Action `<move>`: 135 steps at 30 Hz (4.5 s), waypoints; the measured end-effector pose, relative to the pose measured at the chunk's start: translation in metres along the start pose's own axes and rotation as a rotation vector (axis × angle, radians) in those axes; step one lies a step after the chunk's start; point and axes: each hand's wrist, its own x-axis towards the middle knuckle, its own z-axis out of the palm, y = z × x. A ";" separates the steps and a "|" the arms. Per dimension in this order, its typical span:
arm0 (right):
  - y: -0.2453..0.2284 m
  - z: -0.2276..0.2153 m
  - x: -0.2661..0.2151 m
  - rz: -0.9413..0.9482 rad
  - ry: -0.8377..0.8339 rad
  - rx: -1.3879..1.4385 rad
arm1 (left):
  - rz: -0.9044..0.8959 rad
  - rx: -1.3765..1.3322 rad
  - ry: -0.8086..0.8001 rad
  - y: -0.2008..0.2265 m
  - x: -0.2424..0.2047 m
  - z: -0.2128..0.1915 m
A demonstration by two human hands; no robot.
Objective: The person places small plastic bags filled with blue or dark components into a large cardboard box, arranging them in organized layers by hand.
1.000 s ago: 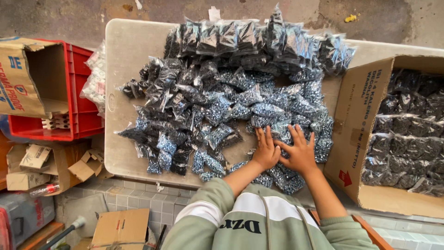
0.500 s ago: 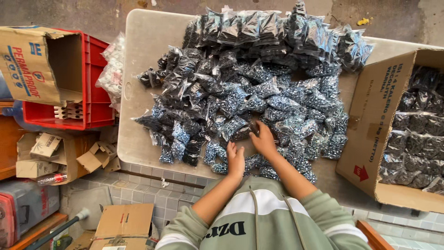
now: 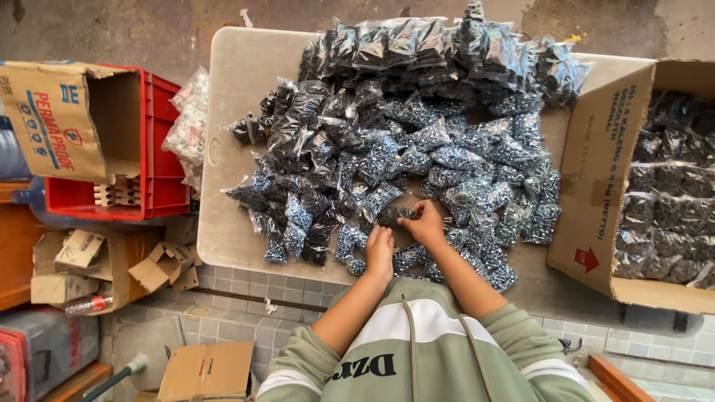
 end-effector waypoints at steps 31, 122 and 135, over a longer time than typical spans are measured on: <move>0.121 -0.446 -0.030 -0.237 0.417 0.987 | 0.127 0.898 -0.680 -0.192 -0.095 0.401; -0.005 -0.050 0.000 -0.633 -0.365 -1.293 | 0.273 1.232 -0.460 0.006 -0.032 0.046; -0.030 -0.114 -0.037 -0.544 -0.162 -0.360 | 0.514 0.820 -0.575 0.017 -0.019 0.059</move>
